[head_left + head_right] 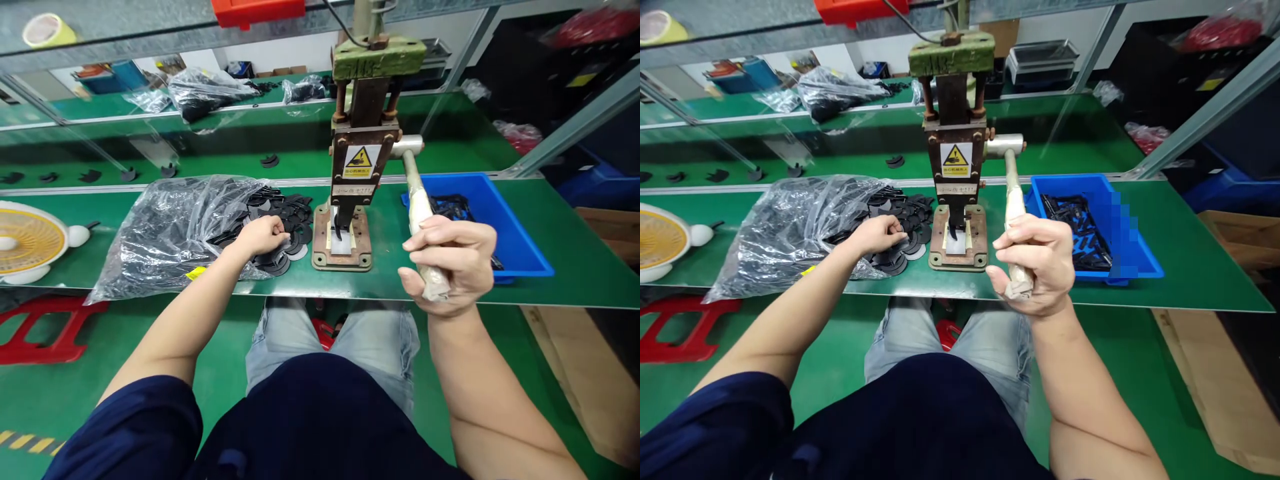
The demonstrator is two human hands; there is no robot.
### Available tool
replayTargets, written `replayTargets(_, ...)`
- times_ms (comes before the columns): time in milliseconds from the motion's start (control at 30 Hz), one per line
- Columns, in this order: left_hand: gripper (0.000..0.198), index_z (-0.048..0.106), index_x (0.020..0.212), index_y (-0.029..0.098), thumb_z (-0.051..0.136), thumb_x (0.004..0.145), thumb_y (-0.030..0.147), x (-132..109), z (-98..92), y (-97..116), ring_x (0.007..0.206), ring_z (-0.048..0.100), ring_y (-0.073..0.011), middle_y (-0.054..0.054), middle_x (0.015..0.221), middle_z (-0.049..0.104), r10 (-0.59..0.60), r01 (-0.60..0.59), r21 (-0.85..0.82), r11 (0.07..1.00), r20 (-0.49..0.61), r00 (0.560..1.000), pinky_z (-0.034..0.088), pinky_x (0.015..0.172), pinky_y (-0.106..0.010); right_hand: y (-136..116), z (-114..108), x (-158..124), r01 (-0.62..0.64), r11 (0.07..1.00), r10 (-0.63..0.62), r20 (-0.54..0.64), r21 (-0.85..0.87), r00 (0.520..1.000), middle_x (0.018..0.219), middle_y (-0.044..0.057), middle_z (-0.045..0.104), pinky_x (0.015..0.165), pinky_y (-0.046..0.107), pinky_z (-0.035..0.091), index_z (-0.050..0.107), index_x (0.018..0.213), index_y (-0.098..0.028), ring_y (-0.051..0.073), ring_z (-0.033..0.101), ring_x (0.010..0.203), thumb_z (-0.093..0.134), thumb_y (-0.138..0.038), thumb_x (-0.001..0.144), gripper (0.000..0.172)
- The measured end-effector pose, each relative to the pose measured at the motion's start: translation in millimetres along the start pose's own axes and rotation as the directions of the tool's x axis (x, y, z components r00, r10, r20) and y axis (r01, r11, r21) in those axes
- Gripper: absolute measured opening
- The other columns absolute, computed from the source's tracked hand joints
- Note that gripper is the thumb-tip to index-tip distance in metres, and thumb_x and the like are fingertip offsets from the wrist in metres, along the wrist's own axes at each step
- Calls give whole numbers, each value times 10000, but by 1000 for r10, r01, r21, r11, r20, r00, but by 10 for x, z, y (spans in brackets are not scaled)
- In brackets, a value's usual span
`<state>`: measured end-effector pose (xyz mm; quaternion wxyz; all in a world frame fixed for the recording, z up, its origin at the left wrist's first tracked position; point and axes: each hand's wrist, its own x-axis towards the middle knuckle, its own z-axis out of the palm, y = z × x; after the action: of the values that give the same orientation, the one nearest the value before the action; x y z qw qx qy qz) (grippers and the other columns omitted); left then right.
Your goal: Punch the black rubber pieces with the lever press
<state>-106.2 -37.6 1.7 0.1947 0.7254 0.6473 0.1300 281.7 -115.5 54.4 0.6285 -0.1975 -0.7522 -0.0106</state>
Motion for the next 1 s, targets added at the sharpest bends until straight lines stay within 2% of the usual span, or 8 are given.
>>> replayTargets(100,354,711,916,250,820,839,578,-171,169,69,946,696,-272,-89,1047,693,0,0,171,985,-3,1000,515,826,-349,6,23,-14,2,999,-1,14,-50,1000,1104,48,682,917,513,654,693,801,-243,172,715,886,829,-263,785,139)
replayTargets(200,477,707,955,249,799,819,697,-270,321,162,1037,695,-307,-113,1139,639,-25,28,244,969,-19,1000,537,854,-371,-9,90,-31,12,997,-16,-53,-76,998,968,31,701,937,525,646,625,738,-248,187,681,913,773,-278,825,174)
replayTargets(400,368,685,917,247,809,845,586,-222,425,137,969,698,-290,-101,1088,628,-51,50,176,983,4,999,530,840,-371,-24,134,-49,4,997,-10,-82,-73,997,958,19,701,985,534,643,615,737,-240,177,670,903,765,-255,815,170)
replayTargets(600,284,633,753,250,788,864,460,-200,303,77,833,661,-243,-75,969,652,-45,44,94,995,6,999,508,802,-362,-26,145,-47,7,997,-16,-106,-82,994,937,18,687,982,518,640,611,742,-240,166,659,893,753,-290,849,185)
replayTargets(667,294,578,726,245,801,852,390,-217,252,87,843,663,-237,-65,914,654,-23,23,-9,1000,-44,999,516,815,-352,-32,152,-42,2,997,-10,-109,-79,994,933,19,687,986,515,639,613,741,-235,166,661,894,760,-286,845,187)
replayTargets(733,331,510,739,248,795,861,361,-242,235,118,812,674,-223,-44,833,662,-70,54,-230,972,-60,996,523,776,-335,-40,157,-35,2,997,-11,-111,-76,994,931,16,686,986,511,640,615,741,-233,163,662,885,761,-278,839,182)
replayTargets(867,436,436,773,242,832,847,410,-311,329,230,637,638,-146,-17,789,697,-129,149,-710,688,82,988,474,627,-267,-55,160,-24,-3,998,-5,-116,-68,993,947,15,680,968,515,637,616,746,-230,156,662,853,763,-260,827,170)
replayTargets(1000,419,526,776,208,904,779,388,-328,468,339,619,597,-102,16,724,659,-8,82,-844,530,92,996,439,604,-221,-65,164,-22,-8,997,-1,-119,-75,993,940,23,679,968,509,631,609,746,-225,157,656,857,757,-233,828,170)
